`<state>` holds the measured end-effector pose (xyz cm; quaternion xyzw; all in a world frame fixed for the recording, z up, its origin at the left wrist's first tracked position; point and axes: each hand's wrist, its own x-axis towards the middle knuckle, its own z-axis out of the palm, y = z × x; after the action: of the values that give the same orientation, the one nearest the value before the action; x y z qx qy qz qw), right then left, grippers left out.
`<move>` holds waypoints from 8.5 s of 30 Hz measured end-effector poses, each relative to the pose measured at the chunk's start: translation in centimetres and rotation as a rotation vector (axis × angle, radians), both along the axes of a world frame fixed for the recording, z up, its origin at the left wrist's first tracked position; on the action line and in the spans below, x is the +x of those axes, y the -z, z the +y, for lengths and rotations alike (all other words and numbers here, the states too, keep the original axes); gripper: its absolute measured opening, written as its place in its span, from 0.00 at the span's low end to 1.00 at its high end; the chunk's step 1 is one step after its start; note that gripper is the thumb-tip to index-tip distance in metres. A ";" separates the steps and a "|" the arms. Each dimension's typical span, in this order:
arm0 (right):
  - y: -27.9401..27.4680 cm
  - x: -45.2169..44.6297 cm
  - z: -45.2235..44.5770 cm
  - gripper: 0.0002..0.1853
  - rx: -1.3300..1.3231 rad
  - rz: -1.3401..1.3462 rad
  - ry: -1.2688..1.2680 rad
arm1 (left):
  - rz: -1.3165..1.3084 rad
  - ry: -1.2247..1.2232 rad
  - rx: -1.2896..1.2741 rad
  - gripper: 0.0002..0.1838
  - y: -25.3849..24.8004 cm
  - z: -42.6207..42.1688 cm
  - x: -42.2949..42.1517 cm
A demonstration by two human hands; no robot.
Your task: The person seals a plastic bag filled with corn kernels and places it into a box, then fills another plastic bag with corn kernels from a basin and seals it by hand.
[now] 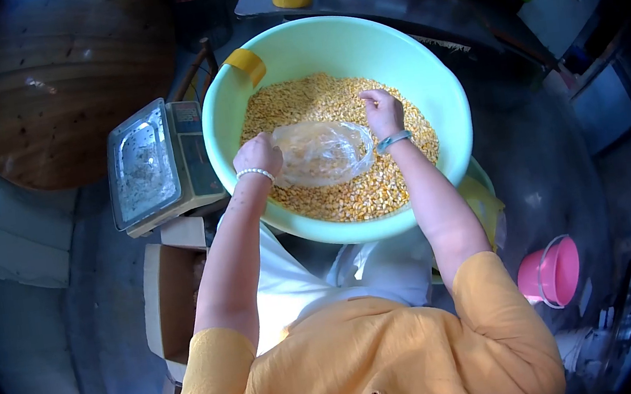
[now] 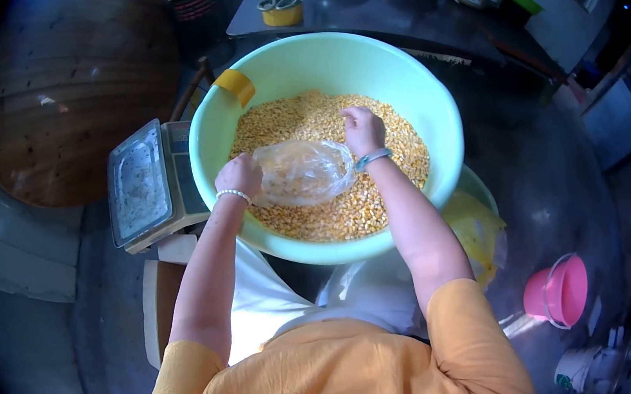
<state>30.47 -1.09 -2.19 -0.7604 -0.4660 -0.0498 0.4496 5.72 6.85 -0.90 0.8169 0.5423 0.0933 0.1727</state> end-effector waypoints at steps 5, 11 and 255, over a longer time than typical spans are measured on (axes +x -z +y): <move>3.2 4.4 -1.4 0.18 -0.813 0.087 0.285 | -0.031 0.025 -0.022 0.14 0.6 0.5 0.0; 6.8 2.8 -0.7 0.21 -1.026 -0.008 0.025 | -0.077 -0.014 -0.046 0.20 -0.3 0.1 0.0; -0.6 0.4 -1.2 0.08 -0.236 0.129 -0.181 | -0.151 0.032 0.169 0.09 -1.1 -1.5 -2.3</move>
<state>30.86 -2.31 -1.59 -0.7644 -0.5053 0.0951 0.3891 3.40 5.40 0.19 0.8278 0.5047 0.1971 0.1453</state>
